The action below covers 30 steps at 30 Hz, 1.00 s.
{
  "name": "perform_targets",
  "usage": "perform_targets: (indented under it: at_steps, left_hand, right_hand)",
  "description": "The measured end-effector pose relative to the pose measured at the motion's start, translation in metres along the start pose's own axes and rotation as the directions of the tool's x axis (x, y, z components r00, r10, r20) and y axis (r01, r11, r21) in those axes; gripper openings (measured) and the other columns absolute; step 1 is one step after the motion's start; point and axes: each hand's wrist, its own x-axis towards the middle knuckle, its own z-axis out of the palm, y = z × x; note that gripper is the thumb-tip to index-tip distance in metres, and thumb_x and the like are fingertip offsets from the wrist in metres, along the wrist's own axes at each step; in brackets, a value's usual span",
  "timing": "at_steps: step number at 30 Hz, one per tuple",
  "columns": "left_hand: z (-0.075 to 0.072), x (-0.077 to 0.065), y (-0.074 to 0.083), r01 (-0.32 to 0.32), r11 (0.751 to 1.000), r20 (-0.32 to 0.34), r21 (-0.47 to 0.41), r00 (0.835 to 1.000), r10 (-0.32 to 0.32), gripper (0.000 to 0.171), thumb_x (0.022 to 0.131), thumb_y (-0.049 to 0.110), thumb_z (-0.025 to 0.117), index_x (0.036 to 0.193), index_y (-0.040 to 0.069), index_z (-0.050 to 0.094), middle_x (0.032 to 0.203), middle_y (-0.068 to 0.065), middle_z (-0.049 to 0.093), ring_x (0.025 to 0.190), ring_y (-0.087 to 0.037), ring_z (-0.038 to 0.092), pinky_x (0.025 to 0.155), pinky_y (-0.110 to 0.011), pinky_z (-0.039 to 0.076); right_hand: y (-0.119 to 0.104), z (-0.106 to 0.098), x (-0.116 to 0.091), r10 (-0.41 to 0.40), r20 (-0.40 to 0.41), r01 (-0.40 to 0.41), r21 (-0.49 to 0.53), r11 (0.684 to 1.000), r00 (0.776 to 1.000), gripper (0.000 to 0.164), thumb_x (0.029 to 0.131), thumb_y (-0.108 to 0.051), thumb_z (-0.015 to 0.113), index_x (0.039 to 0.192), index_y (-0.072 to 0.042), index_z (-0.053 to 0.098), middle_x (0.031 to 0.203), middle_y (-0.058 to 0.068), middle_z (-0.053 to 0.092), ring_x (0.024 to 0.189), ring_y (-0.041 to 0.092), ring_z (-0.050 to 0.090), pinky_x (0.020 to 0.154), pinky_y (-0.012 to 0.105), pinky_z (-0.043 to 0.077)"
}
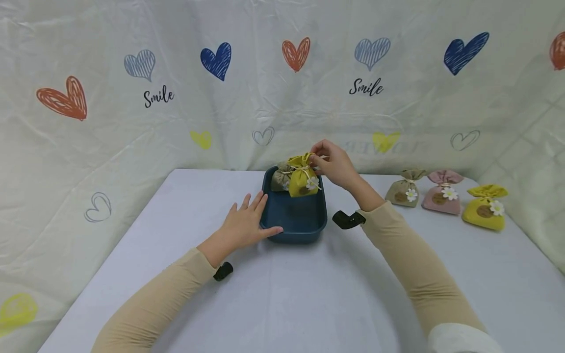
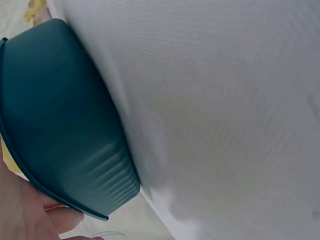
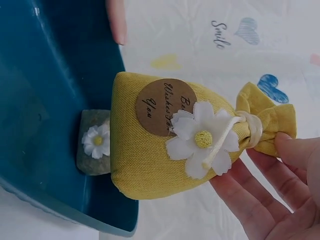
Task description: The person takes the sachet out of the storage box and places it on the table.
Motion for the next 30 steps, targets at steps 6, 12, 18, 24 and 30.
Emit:
perform_targets:
  at_steps: [6, 12, 18, 24, 30]
  left_hand:
    - [0.001, -0.002, 0.001, -0.001, 1.000, 0.008, -0.005, 1.000, 0.001, 0.109, 0.091, 0.081, 0.048, 0.166, 0.012, 0.012, 0.171, -0.008, 0.009, 0.155, -0.038, 0.010, 0.119, -0.063, 0.016]
    - [0.000, -0.002, 0.002, -0.005, 1.000, 0.003, 0.008, 1.000, 0.005, 0.108, 0.091, 0.081, 0.046, 0.166, 0.012, 0.011, 0.172, -0.007, 0.008, 0.155, -0.037, 0.009, 0.119, -0.063, 0.016]
    - [-0.002, -0.003, 0.003, -0.006, 1.000, -0.004, 0.016, 1.000, 0.006, 0.108, 0.091, 0.081, 0.047, 0.166, 0.011, 0.012, 0.171, -0.007, 0.009, 0.156, -0.037, 0.009, 0.119, -0.063, 0.016]
    - [-0.003, -0.004, 0.003, -0.002, 1.000, -0.001, 0.013, 1.000, 0.002, 0.108, 0.091, 0.081, 0.047, 0.166, 0.011, 0.013, 0.171, -0.007, 0.009, 0.156, -0.036, 0.008, 0.120, -0.063, 0.016]
    - [-0.003, -0.003, 0.003, -0.005, 1.000, 0.001, 0.013, 1.000, 0.005, 0.108, 0.091, 0.081, 0.047, 0.166, 0.011, 0.012, 0.172, -0.008, 0.008, 0.156, -0.037, 0.007, 0.120, -0.063, 0.016]
  right_hand:
    - [0.003, 0.000, -0.006, -0.023, -0.013, 0.023, -0.009, 1.000, 1.000, 0.018, 0.108, -0.013, 0.055, 0.120, 0.001, 0.054, 0.113, 0.017, 0.064, 0.105, 0.032, 0.068, 0.083, 0.039, 0.060]
    - [0.001, -0.006, -0.014, -0.056, -0.026, 0.055, -0.014, 0.998, 0.998, 0.019, 0.108, -0.013, 0.055, 0.120, 0.002, 0.054, 0.115, 0.019, 0.064, 0.106, 0.034, 0.069, 0.081, 0.038, 0.060]
    - [0.002, -0.013, -0.022, -0.063, -0.040, 0.063, -0.019, 0.998, 0.997, 0.018, 0.108, -0.011, 0.055, 0.121, 0.002, 0.054, 0.114, 0.019, 0.064, 0.103, 0.035, 0.069, 0.081, 0.039, 0.061]
    - [0.001, -0.021, -0.032, -0.047, -0.062, 0.046, -0.014, 0.999, 0.997, 0.021, 0.108, -0.012, 0.054, 0.123, 0.004, 0.053, 0.117, 0.020, 0.064, 0.105, 0.036, 0.069, 0.080, 0.032, 0.060]
    - [0.002, -0.031, -0.040, -0.045, -0.070, 0.045, -0.008, 0.999, 0.997, 0.022, 0.108, -0.013, 0.054, 0.121, 0.005, 0.052, 0.117, 0.021, 0.063, 0.106, 0.038, 0.068, 0.081, 0.032, 0.060]
